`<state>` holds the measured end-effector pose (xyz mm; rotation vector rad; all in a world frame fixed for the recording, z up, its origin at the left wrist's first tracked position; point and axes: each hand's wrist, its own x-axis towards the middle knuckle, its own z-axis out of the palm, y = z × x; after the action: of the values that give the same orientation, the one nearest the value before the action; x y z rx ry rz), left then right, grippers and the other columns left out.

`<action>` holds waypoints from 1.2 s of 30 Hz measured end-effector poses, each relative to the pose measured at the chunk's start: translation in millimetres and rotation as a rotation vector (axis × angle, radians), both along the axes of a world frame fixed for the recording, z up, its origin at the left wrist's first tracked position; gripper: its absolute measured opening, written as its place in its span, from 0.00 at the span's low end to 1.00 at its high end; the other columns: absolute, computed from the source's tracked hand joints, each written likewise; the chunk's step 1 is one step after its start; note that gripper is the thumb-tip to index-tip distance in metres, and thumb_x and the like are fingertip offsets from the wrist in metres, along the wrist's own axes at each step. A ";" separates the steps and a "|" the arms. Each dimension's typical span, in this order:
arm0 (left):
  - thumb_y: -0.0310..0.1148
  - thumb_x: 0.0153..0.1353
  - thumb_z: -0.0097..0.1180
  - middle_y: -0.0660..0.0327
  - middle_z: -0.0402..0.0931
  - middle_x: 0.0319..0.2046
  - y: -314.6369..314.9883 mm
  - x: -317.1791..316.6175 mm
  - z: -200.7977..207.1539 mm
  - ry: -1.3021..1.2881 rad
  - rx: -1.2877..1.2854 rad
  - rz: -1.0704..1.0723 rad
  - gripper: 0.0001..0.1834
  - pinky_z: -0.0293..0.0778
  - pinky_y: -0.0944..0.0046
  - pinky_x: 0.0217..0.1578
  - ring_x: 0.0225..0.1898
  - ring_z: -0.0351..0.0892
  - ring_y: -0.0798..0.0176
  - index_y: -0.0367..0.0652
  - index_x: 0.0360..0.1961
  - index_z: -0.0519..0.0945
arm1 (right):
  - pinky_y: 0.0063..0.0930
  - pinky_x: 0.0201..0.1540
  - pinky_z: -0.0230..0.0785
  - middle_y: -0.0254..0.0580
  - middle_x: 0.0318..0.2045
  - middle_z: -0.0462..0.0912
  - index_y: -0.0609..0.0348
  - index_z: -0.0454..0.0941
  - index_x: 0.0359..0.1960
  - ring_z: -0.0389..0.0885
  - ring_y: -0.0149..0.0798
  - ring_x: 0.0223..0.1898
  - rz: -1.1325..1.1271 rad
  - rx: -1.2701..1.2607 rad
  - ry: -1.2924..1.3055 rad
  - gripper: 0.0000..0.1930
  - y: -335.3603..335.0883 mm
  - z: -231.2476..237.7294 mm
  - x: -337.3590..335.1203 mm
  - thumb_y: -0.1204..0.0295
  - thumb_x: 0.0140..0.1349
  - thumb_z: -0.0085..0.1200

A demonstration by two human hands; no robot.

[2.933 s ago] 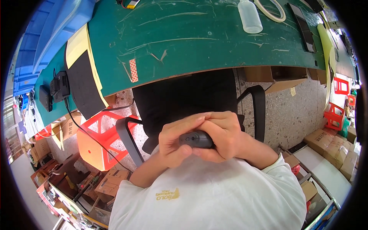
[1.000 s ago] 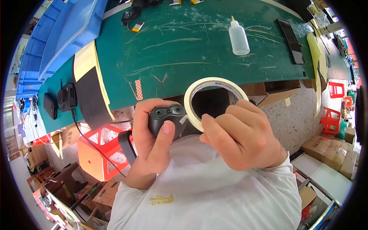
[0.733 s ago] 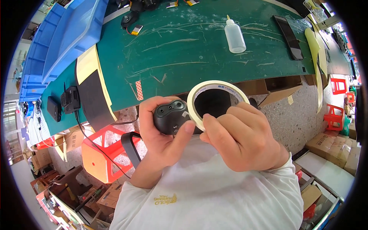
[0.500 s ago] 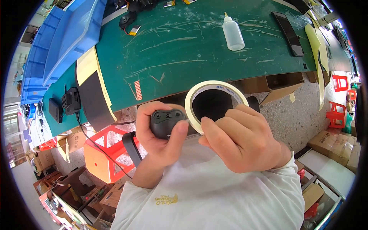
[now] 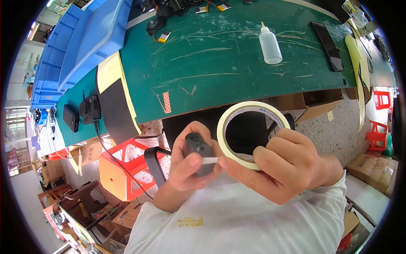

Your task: The person assembles small electronic devices by installing circuit boards and batteries into plastic housings, applying adhesive with a glue bottle, and sealing the plastic housings with tape.

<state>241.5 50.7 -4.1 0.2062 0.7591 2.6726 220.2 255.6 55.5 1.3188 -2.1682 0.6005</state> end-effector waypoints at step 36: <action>0.57 0.60 0.57 0.52 0.75 0.42 0.5 10.9 -2.5 0.021 -0.602 -0.129 0.41 0.74 0.65 0.40 0.40 0.77 0.64 0.27 0.57 0.65 | 0.23 0.17 0.41 0.27 0.14 0.56 0.57 0.76 0.19 0.57 0.27 0.16 -0.070 0.127 0.088 0.09 -4.9 -23.3 5.7 0.72 0.53 0.63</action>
<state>252.4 51.1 -6.7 0.1193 1.4512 2.2041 225.9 250.6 32.2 1.3025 -2.2005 0.3755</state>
